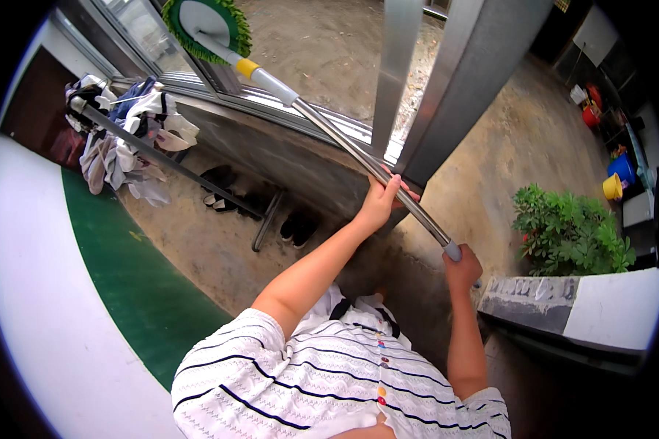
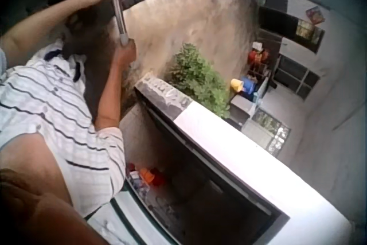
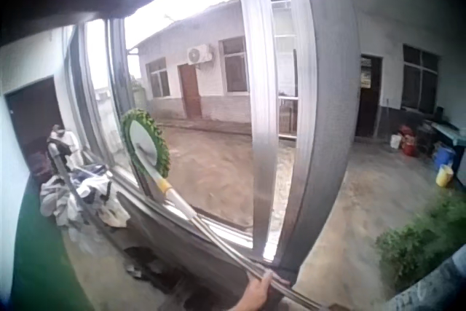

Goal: The person uses a long-handled green duster to clean the exterior glass panels of a balcony enclosure. They systematically wipe the glass surfaces from top to bottom, moving along the balcony to cover different sections of the window frame.

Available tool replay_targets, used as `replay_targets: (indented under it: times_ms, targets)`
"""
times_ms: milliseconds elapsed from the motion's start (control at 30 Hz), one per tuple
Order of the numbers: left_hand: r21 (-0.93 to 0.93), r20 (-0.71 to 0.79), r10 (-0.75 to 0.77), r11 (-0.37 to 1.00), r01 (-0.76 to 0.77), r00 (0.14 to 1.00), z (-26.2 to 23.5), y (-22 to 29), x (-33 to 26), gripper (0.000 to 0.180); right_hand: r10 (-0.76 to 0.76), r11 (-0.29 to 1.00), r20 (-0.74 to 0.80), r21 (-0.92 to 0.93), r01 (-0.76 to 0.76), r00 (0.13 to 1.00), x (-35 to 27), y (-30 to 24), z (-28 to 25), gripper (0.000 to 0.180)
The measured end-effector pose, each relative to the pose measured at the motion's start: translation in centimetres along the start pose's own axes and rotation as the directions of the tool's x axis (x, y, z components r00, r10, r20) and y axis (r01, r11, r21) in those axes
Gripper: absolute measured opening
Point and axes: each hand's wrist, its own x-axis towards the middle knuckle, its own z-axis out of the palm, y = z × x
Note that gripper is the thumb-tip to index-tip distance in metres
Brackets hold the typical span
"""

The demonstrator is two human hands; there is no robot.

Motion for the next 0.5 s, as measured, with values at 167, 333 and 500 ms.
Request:
replay_targets:
  times_ms: [167,333,500]
  targets:
    - [-0.206,-0.184,-0.019,0.978,-0.02,0.983,0.6,4.1,-0.1,0.027,-0.009,1.0,0.061,0.027,0.008,0.998,0.9,-0.5,-2.4,0.03]
    - [-0.317,-0.67,0.066,0.875,-0.365,0.74,-5.3,5.3,4.8,0.034,-0.023,0.998,0.167,0.068,0.011,0.986,-0.2,-3.2,-3.0,0.033]
    - [-0.376,-0.758,0.012,0.809,-0.451,0.652,-6.0,6.0,5.7,0.028,0.003,1.0,0.117,0.023,-0.006,0.993,-0.8,-4.9,-1.7,0.03]
